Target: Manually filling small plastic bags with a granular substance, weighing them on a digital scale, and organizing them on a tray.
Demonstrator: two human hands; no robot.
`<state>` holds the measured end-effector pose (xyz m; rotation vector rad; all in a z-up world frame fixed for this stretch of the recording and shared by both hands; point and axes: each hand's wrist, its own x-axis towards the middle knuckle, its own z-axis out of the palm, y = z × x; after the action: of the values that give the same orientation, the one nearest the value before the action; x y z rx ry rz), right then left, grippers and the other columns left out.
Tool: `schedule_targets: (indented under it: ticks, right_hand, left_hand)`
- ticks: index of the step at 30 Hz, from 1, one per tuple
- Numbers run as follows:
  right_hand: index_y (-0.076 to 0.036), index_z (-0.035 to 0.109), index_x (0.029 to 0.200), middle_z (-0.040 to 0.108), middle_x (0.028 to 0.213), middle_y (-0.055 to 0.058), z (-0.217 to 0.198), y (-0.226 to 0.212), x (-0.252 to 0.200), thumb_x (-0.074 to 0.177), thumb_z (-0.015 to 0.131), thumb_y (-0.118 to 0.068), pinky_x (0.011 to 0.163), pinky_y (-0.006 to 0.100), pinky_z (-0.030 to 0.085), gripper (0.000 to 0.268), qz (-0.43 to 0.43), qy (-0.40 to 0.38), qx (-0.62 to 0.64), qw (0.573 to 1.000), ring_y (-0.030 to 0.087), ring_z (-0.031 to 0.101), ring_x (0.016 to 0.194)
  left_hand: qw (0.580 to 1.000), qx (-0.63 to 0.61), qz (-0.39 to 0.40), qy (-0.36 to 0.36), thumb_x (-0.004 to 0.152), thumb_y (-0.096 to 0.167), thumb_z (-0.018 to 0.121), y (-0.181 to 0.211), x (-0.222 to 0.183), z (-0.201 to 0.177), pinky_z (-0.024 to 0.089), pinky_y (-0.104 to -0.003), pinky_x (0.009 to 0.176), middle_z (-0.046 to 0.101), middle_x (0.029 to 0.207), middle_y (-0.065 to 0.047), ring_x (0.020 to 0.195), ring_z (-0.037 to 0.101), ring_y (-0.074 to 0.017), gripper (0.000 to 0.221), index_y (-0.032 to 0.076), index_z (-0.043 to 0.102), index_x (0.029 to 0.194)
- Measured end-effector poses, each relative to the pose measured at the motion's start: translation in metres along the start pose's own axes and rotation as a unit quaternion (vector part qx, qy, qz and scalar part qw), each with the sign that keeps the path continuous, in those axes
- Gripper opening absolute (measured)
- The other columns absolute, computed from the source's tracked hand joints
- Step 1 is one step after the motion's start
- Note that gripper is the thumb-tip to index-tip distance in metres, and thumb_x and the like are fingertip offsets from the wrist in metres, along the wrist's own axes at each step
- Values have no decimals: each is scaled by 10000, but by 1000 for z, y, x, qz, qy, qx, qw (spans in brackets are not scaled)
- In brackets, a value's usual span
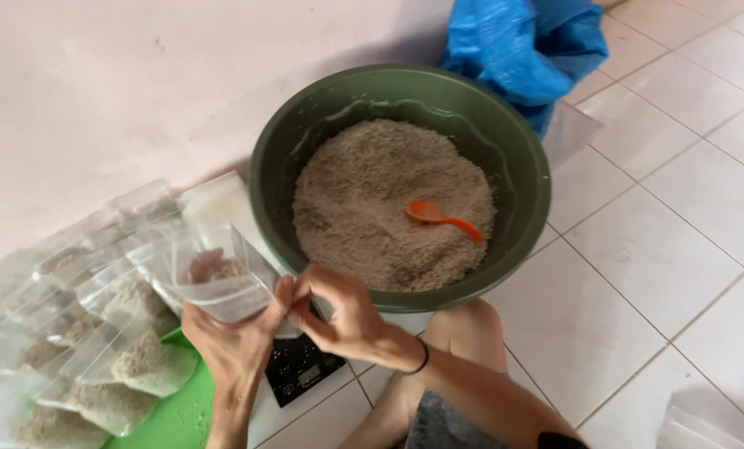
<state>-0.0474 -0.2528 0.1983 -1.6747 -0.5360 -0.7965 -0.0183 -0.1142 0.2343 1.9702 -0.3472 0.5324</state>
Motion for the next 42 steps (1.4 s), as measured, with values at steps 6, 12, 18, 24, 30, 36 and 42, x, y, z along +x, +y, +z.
schedule_targets:
  ticks: [6, 12, 18, 24, 30, 36, 42]
  right_hand:
    - [-35, 658, 1122, 699, 943, 130, -115, 33, 55, 974, 614, -142, 757, 421, 589, 187, 74, -146, 47, 985, 239, 694, 816]
    - [8, 738, 836, 656, 612, 140, -223, 143, 37, 900, 633, -239, 543, 386, 494, 276, 350, -366, -537, 674, 259, 606, 537]
    - [-71, 754, 747, 697, 679, 122, -257, 210, 7, 801, 607, -149, 638, 468, 568, 175, 380, -353, -581, 627, 298, 683, 660]
    - [-83, 705, 604, 662, 599, 138, -260, 224, 3, 731, 669, -168, 660, 539, 554, 157, 412, -359, -546, 635, 345, 672, 627]
    - [1, 672, 654, 606, 573, 144, -253, 207, 15, 872, 565, -148, 525, 384, 509, 285, 440, -367, -512, 640, 244, 553, 490]
    - [-23, 616, 568, 527, 471, 113, -247, 208, 17, 884, 552, -130, 442, 310, 448, 339, 437, -385, -506, 636, 171, 448, 386]
    - [-107, 557, 482, 452, 395, 47, -246, 218, 10, 928, 561, -354, 340, 276, 330, 510, 446, -393, -484, 642, 113, 335, 321]
  left_hand:
    - [986, -162, 21, 26, 540, 357, 968, 15, 36, 73, 485, -509, 957, 652, 1068, -199, 1022, 664, -354, 801, 38, 592, 1170]
    - [994, -72, 14, -85, 585, 276, 847, 7, 35, 124, 476, -679, 768, 689, 963, -248, 917, 654, -531, 677, 34, 564, 1151]
    - [993, -69, -33, -92, 573, 236, 801, -8, 32, 127, 506, -629, 787, 705, 922, -238, 915, 666, -510, 618, 49, 577, 1118]
    - [989, -60, -31, -132, 553, 313, 805, -13, 32, 125, 496, -621, 680, 720, 882, -189, 855, 693, -480, 638, 132, 594, 1128]
    - [989, -49, -55, -126, 545, 370, 805, -17, 28, 125, 539, -614, 713, 726, 886, -197, 836, 703, -468, 644, 150, 621, 1121]
    - [991, -50, -20, -121, 561, 360, 807, -20, 29, 126, 553, -599, 738, 717, 894, -199, 868, 710, -444, 634, 130, 594, 1112]
    - [991, -51, -10, -127, 561, 423, 804, -21, 32, 127, 547, -604, 774, 725, 896, -190, 886, 709, -438, 627, 140, 618, 1089]
